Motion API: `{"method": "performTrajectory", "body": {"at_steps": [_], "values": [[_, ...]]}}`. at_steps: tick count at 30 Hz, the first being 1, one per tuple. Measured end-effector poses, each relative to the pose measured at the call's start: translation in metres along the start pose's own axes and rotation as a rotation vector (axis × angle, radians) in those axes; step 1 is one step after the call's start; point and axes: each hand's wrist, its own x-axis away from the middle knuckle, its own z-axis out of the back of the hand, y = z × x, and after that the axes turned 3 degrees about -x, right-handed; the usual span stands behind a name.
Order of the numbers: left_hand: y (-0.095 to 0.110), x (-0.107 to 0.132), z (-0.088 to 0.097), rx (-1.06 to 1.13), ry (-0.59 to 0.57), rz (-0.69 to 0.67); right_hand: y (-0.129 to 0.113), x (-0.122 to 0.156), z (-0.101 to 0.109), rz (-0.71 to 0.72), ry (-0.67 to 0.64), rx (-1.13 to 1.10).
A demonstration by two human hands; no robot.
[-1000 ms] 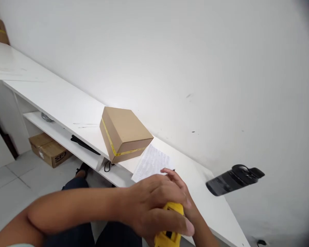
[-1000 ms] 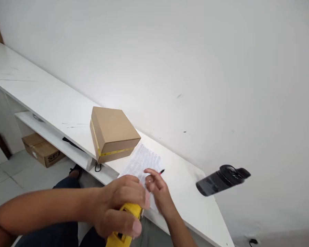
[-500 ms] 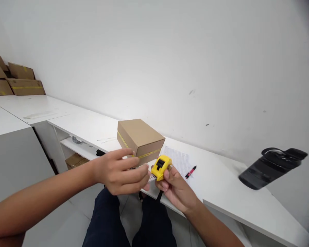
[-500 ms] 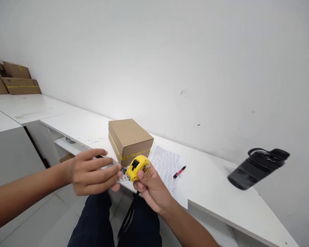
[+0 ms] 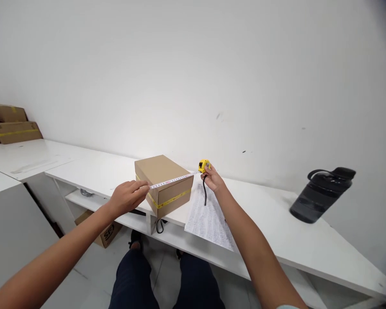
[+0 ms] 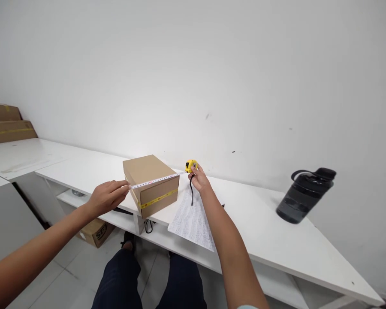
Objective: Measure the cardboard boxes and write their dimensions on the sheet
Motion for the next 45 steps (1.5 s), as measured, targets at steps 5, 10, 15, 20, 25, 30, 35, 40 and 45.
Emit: {"method": "performTrajectory", "body": {"at_steps": [5,10,15,20,25,30,35,40,45], "values": [[-0.01,0.009,-0.017,-0.011,-0.094,0.109,0.02,-0.002,-0.004,-0.031,-0.013,-0.065],[0.006,0.009,-0.03,0.039,-0.184,0.143,0.025,0.004,-0.016,-0.06,-0.062,-0.048],[0.023,0.004,-0.042,0.038,-0.175,0.19,0.018,0.012,-0.022,-0.06,-0.071,0.04],[0.027,0.005,-0.036,-0.047,-0.118,0.265,0.001,0.027,-0.027,-0.063,-0.104,0.186],[0.022,0.008,-0.018,-0.167,-0.013,0.33,-0.03,0.06,-0.03,-0.044,-0.134,0.309],[0.052,0.002,0.024,-0.144,0.107,0.206,-0.053,0.133,-0.016,0.023,-0.203,0.313],[0.131,-0.004,0.043,0.135,0.239,-0.058,-0.018,0.23,-0.005,-0.229,-0.377,0.253],[0.17,0.002,0.015,0.389,0.234,-0.037,0.021,0.276,-0.023,-0.389,-0.315,0.027],[0.151,-0.013,0.002,0.276,0.139,-0.024,0.022,0.279,-0.021,-0.389,-0.115,-0.028]]}}
